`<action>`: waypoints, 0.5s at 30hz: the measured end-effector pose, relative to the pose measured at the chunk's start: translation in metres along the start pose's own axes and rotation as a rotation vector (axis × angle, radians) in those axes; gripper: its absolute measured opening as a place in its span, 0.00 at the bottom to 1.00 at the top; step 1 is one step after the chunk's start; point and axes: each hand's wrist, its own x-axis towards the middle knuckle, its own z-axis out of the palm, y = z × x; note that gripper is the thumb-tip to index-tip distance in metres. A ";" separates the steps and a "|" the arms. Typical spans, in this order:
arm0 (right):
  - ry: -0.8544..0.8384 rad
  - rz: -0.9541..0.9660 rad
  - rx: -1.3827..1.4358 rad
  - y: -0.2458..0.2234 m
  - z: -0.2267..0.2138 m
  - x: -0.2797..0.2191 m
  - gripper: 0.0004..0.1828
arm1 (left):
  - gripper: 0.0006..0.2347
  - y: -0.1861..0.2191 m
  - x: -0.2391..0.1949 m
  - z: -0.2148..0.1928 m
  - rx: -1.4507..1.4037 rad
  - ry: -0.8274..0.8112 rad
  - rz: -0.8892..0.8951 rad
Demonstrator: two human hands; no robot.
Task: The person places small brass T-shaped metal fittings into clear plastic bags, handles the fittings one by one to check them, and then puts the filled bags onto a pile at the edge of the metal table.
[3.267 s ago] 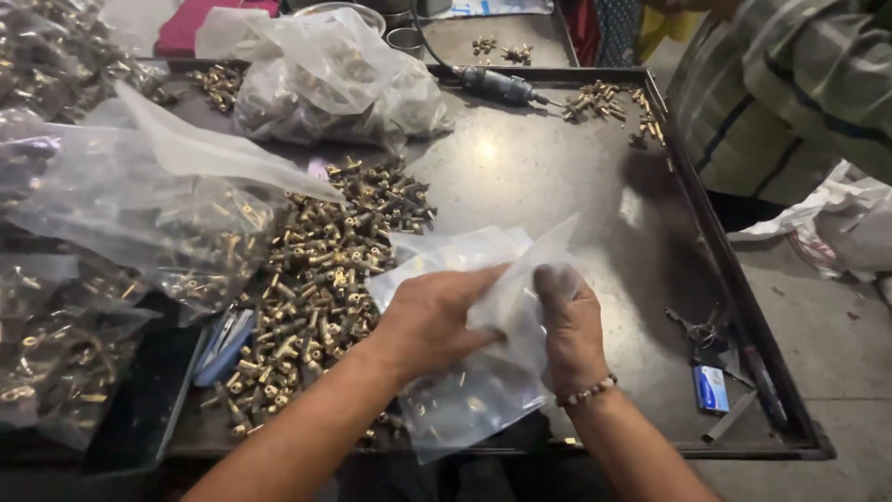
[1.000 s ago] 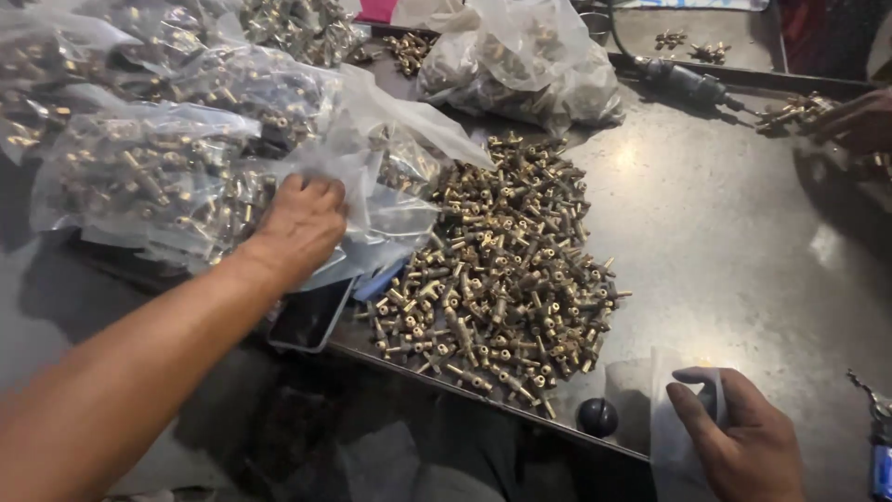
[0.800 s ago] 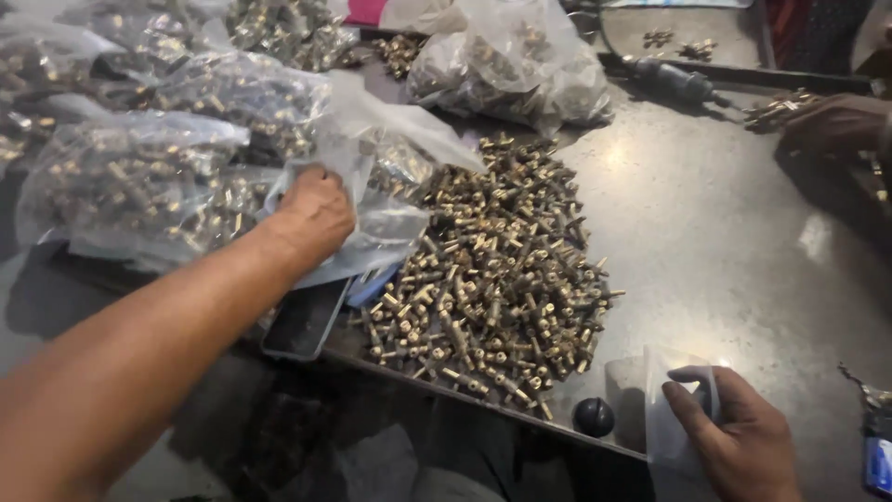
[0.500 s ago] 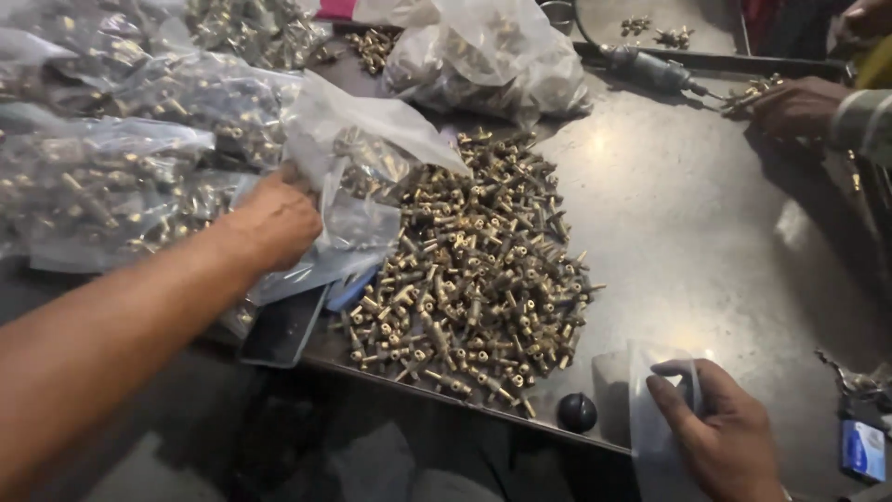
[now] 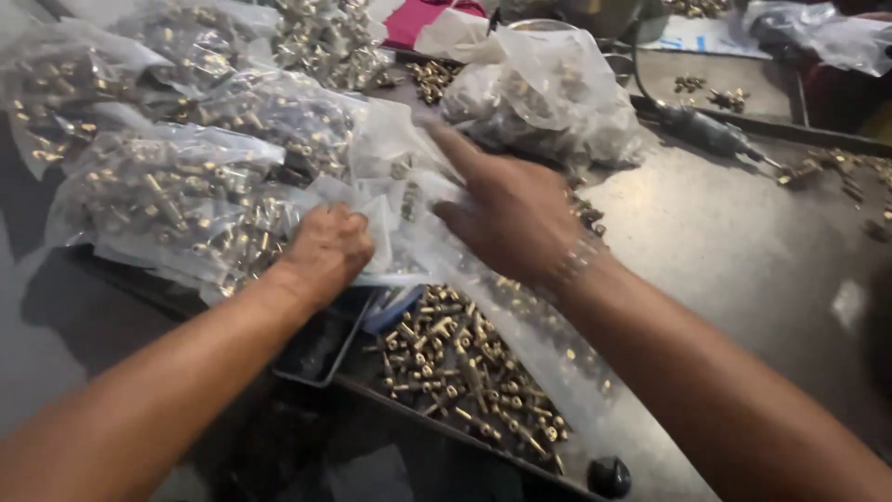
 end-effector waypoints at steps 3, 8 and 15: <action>-0.253 -0.076 -0.193 -0.016 0.044 0.081 0.48 | 0.04 -0.001 -0.006 -0.048 -0.132 0.178 -0.060; -0.144 -0.156 -0.156 0.030 0.148 0.130 0.39 | 0.04 -0.014 -0.024 -0.045 -0.040 0.290 -0.141; -0.061 0.053 -0.122 0.042 0.120 0.071 0.05 | 0.02 -0.018 -0.014 -0.037 -0.024 0.291 -0.137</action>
